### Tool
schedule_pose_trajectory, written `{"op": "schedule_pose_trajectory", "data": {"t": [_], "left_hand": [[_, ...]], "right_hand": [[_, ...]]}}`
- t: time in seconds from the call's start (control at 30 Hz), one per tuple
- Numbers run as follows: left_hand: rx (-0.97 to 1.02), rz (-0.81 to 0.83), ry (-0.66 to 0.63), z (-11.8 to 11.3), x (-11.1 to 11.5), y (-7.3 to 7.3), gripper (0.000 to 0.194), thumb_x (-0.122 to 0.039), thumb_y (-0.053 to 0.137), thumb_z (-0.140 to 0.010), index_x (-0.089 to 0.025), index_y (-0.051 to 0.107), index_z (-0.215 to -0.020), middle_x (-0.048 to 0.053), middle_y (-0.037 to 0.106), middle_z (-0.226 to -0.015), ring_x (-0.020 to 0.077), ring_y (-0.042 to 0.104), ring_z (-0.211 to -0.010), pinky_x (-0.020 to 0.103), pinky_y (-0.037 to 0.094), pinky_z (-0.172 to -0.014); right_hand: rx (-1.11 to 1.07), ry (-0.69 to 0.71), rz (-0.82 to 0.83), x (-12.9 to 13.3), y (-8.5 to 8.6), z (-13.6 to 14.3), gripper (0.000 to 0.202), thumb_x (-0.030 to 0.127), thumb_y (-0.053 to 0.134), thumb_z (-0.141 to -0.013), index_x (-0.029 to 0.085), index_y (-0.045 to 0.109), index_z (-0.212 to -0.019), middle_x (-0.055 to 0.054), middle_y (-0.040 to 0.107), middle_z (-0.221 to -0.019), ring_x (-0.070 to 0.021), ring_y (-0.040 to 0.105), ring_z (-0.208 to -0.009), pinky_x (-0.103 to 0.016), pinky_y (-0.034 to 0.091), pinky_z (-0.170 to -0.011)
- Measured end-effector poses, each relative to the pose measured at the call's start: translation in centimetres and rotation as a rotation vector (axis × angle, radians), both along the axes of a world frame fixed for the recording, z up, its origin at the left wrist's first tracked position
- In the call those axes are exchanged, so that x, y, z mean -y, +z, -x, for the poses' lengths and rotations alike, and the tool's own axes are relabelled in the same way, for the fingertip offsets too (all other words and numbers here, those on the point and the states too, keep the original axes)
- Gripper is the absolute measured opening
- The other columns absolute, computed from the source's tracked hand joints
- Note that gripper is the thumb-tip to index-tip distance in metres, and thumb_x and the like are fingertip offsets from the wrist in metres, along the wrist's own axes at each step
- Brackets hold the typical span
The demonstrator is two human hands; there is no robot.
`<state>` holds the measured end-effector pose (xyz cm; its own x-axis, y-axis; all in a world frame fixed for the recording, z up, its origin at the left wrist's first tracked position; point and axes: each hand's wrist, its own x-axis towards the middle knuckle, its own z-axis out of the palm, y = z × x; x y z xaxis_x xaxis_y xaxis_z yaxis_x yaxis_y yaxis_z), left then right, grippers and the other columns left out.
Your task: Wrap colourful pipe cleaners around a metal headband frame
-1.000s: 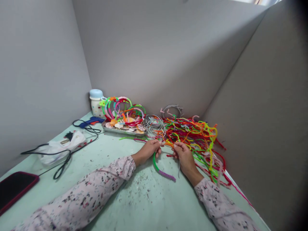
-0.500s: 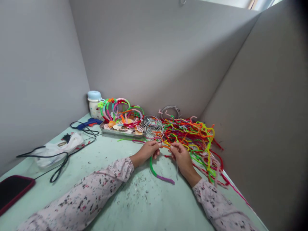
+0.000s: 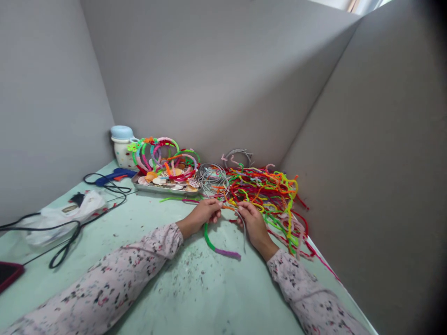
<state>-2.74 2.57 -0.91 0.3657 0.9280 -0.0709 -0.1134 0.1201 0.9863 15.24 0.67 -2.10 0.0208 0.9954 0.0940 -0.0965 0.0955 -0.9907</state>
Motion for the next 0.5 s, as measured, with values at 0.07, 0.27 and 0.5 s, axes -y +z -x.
{"op": "schedule_pose_trajectory", "data": {"t": [0.07,0.27,0.5], "left_hand": [[0.022,0.020,0.000,0.0,0.0,0.1,0.027,-0.040,0.062,-0.075,-0.016,0.050,-0.074,-0.004,0.053,-0.058,0.0036,0.044,-0.039,0.015,0.029,-0.039],[0.013,-0.011,-0.002,0.0,0.2,0.2,0.030,-0.045,0.061,-0.076,-0.016,0.051,-0.074,-0.003,0.054,-0.059,0.0047,0.045,-0.040,0.017,0.028,-0.039],[-0.128,-0.093,-0.108,0.2,0.5,0.4,0.031,-0.043,0.057,-0.078,-0.015,0.054,-0.066,-0.003,0.051,-0.054,0.0065,0.045,-0.043,0.019,0.028,-0.041]], "right_hand": [[0.010,0.026,-0.016,0.1,-0.1,-0.1,0.028,0.041,0.061,-0.075,0.021,0.056,-0.094,0.004,0.059,-0.067,-0.0104,0.050,-0.049,-0.022,0.036,-0.045],[0.044,0.074,-0.063,0.5,0.2,-0.1,0.022,0.032,0.058,-0.077,0.020,0.056,-0.095,0.003,0.059,-0.068,-0.0098,0.050,-0.052,-0.022,0.037,-0.048],[0.116,0.137,-0.102,1.4,1.1,0.4,0.018,0.033,0.061,-0.075,0.020,0.058,-0.088,0.002,0.061,-0.063,-0.0109,0.049,-0.051,-0.023,0.039,-0.050]]}}
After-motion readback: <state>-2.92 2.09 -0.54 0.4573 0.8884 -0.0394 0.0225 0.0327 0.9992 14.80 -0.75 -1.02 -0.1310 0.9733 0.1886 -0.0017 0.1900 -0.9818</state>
